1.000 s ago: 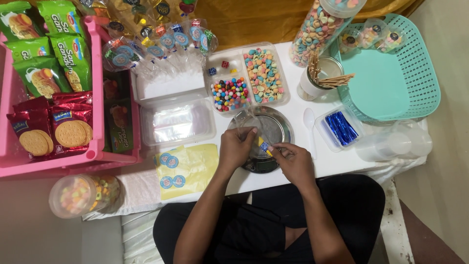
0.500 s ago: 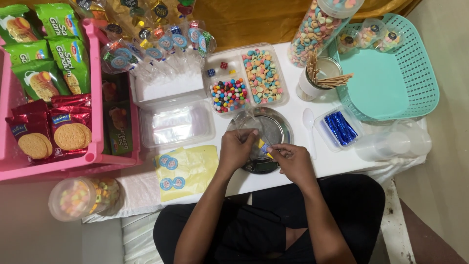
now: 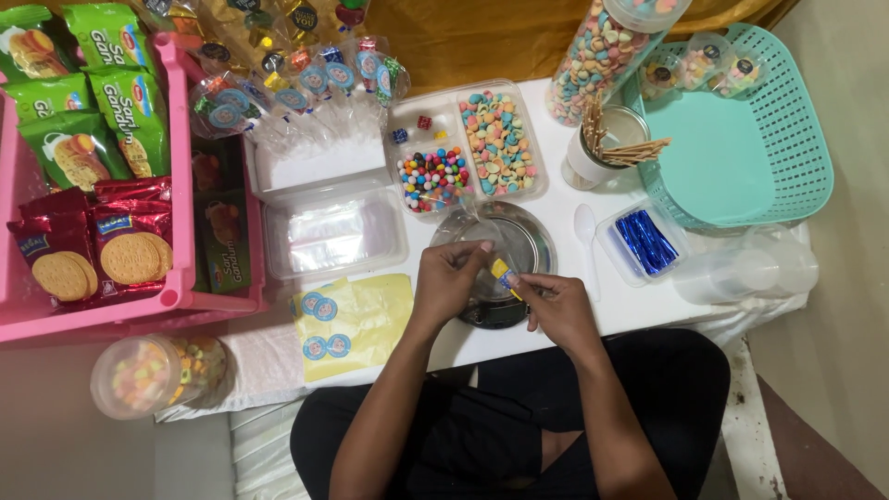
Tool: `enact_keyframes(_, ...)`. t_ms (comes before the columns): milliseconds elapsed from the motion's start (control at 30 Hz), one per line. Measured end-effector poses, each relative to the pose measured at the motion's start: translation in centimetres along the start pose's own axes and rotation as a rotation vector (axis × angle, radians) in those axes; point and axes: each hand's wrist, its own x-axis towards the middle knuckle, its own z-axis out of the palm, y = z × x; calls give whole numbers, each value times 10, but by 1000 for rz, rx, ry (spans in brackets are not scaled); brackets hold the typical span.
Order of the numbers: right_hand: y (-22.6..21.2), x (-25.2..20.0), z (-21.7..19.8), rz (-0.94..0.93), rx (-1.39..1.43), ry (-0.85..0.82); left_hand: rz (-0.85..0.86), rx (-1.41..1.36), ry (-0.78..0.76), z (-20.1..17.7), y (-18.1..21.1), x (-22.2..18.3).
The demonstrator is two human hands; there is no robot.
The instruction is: Assembling candy sticks by placing candies on sticks and securing them with small adhesive stickers.
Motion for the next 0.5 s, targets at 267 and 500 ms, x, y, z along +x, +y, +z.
enact_keyframes(267, -13, -5, 5, -17, 83, -1, -11, -42, -3, 2, -6, 2)
enact_keyframes(500, -10, -2, 11, -54, 69, 7, 18, -24, -16, 6, -13, 2)
